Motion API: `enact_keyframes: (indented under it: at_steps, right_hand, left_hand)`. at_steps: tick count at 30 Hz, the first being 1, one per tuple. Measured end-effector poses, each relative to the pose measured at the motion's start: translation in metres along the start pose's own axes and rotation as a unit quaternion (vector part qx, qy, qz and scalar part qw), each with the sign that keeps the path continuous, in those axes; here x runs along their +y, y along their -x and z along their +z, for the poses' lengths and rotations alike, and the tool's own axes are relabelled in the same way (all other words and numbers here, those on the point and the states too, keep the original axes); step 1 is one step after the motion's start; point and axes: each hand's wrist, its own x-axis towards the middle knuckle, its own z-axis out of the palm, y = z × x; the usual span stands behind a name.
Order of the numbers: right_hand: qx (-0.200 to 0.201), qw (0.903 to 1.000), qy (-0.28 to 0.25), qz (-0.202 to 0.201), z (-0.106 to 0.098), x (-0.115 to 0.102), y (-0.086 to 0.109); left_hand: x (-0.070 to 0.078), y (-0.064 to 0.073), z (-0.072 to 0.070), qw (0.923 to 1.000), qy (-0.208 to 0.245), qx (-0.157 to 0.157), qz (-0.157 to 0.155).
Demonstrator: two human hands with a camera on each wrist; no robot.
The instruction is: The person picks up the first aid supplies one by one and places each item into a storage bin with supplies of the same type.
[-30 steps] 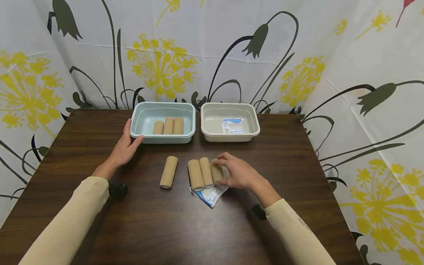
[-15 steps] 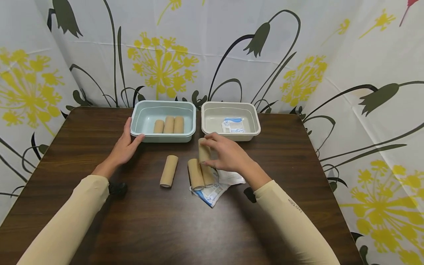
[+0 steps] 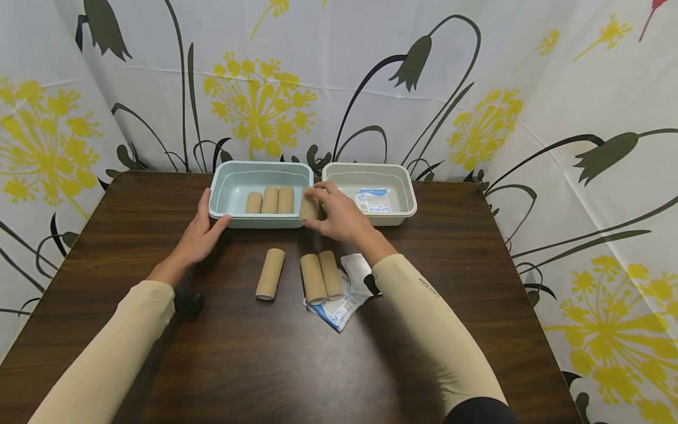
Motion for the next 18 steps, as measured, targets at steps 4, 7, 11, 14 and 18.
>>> enact_keyframes:
  at_steps: [4, 7, 11, 14, 18]
  right_hand:
    - [0.015, 0.9997, -0.010, 0.017, 0.007, 0.000, -0.013]
    - [0.024, 0.9993, -0.010, 0.028, 0.011, 0.000, -0.022]
    - [0.019, 0.9985, -0.003, 0.051, 0.015, 0.000, -0.031]
    - [0.008, 0.9977, -0.002, 0.068, 0.017, 0.001, -0.035]
    - [-0.003, 0.9969, -0.001, 0.079, 0.019, 0.001, -0.038]
  left_hand:
    - [0.000, 0.000, 0.000, 1.0000, 0.000, -0.001, 0.000]
    - [0.001, -0.001, 0.000, 1.0000, 0.001, -0.001, -0.001]
    - [0.001, 0.000, 0.000, 1.0000, 0.000, -0.002, -0.002]
    - [0.001, -0.001, 0.000, 1.0000, -0.002, -0.004, -0.002]
    - [0.000, -0.001, 0.000, 1.0000, 0.000, -0.004, -0.005]
